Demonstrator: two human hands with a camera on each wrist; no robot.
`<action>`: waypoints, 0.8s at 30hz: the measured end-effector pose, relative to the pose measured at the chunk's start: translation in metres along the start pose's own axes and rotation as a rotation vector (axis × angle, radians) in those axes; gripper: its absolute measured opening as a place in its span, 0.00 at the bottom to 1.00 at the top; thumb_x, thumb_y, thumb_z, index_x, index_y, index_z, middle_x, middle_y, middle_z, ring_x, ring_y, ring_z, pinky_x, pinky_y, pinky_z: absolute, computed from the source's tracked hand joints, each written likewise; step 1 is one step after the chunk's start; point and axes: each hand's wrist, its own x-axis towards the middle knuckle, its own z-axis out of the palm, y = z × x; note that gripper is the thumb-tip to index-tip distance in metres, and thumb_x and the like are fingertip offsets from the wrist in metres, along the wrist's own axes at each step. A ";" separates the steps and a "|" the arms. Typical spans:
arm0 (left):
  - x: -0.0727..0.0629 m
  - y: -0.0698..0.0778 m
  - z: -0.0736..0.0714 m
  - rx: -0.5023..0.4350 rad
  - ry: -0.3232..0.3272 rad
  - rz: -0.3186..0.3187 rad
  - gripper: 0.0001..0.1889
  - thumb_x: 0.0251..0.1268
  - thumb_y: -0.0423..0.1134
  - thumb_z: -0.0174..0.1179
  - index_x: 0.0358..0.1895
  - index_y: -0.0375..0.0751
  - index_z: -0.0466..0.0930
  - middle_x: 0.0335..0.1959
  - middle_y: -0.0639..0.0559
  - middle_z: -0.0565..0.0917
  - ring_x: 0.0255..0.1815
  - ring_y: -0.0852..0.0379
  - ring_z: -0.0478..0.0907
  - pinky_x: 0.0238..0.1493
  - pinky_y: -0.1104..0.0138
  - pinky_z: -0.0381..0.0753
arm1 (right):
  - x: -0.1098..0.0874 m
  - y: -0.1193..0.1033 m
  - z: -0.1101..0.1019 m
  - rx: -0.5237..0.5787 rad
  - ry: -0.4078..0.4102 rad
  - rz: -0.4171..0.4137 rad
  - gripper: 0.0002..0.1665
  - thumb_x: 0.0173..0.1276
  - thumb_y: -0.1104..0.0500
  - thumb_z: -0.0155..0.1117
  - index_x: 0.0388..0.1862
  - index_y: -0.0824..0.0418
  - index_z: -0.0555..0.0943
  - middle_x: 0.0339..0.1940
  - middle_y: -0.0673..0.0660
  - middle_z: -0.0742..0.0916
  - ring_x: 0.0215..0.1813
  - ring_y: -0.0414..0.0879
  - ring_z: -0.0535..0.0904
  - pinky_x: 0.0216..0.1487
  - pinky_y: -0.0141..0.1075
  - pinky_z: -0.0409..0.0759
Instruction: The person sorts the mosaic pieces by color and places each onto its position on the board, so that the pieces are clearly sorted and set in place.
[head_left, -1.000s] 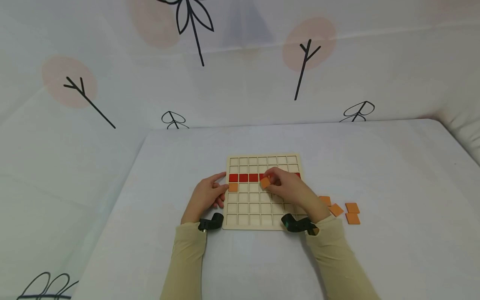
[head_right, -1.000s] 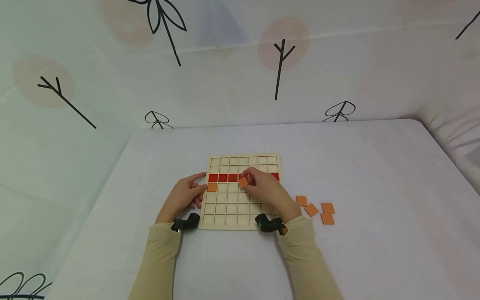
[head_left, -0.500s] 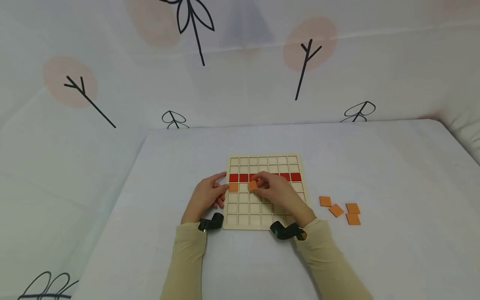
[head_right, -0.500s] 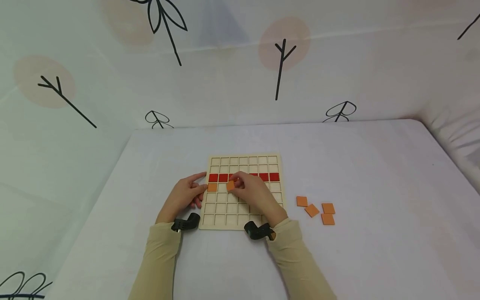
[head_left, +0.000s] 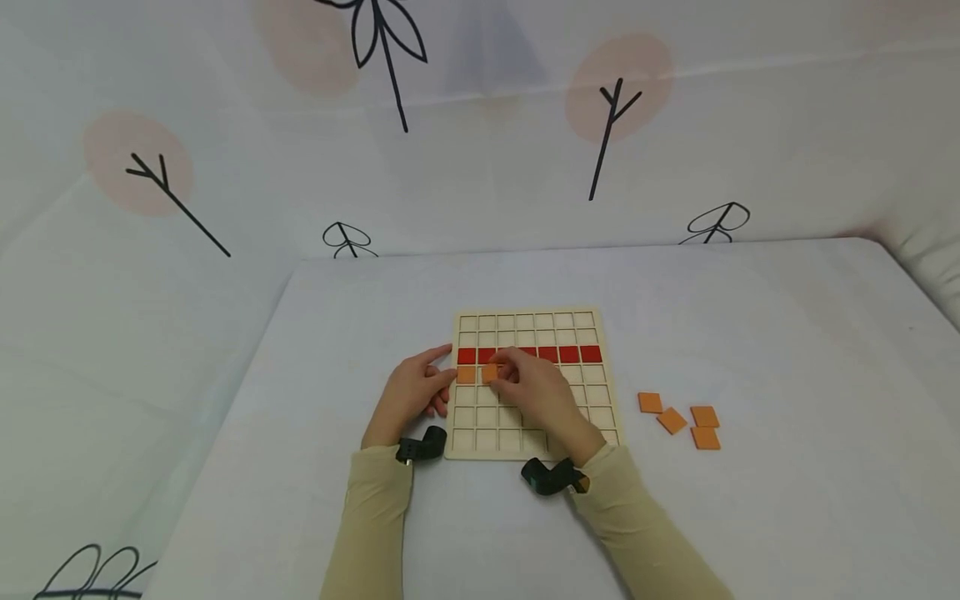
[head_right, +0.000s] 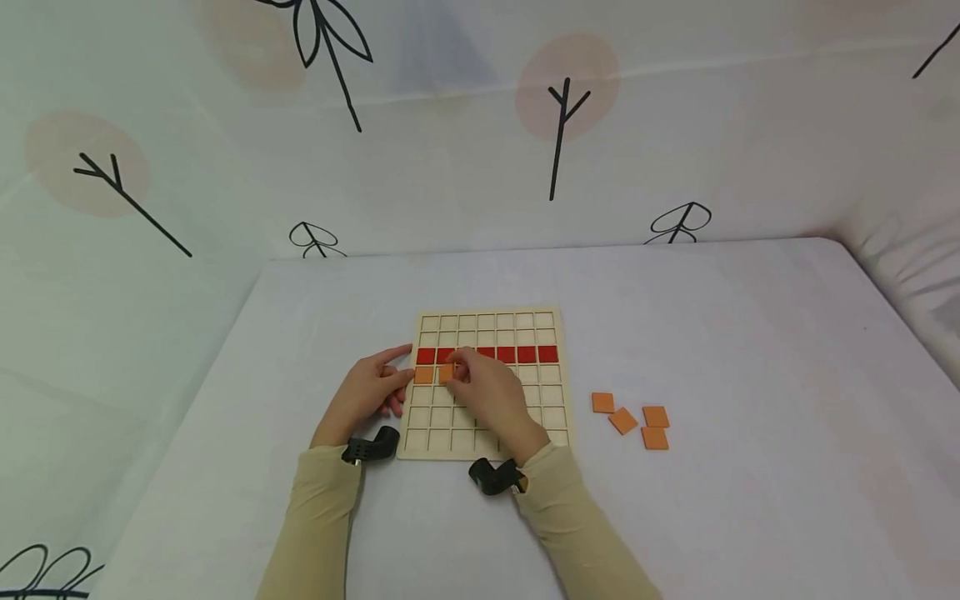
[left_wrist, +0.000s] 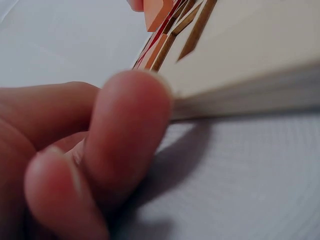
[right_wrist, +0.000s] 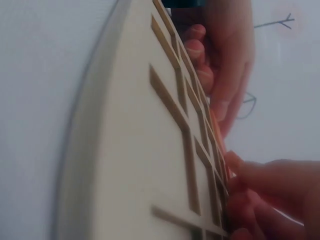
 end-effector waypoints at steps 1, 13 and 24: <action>0.000 0.000 0.000 0.000 0.000 0.001 0.26 0.60 0.47 0.56 0.63 0.58 0.64 0.17 0.47 0.78 0.14 0.52 0.77 0.17 0.66 0.75 | 0.000 -0.001 0.001 -0.010 0.011 0.000 0.16 0.57 0.56 0.63 0.45 0.54 0.77 0.25 0.45 0.78 0.27 0.40 0.71 0.27 0.32 0.70; 0.000 0.001 -0.001 0.015 -0.002 0.002 0.26 0.60 0.47 0.56 0.63 0.57 0.63 0.17 0.47 0.78 0.14 0.52 0.77 0.17 0.66 0.75 | -0.001 -0.006 0.008 -0.092 0.074 0.027 0.16 0.56 0.56 0.64 0.45 0.55 0.79 0.23 0.46 0.75 0.25 0.40 0.69 0.22 0.32 0.66; 0.000 0.001 0.000 0.008 0.000 0.000 0.26 0.60 0.47 0.56 0.63 0.58 0.63 0.18 0.47 0.78 0.14 0.51 0.77 0.17 0.66 0.75 | -0.002 -0.007 0.011 -0.177 0.086 0.049 0.14 0.57 0.58 0.62 0.44 0.53 0.80 0.24 0.46 0.74 0.23 0.39 0.67 0.19 0.31 0.64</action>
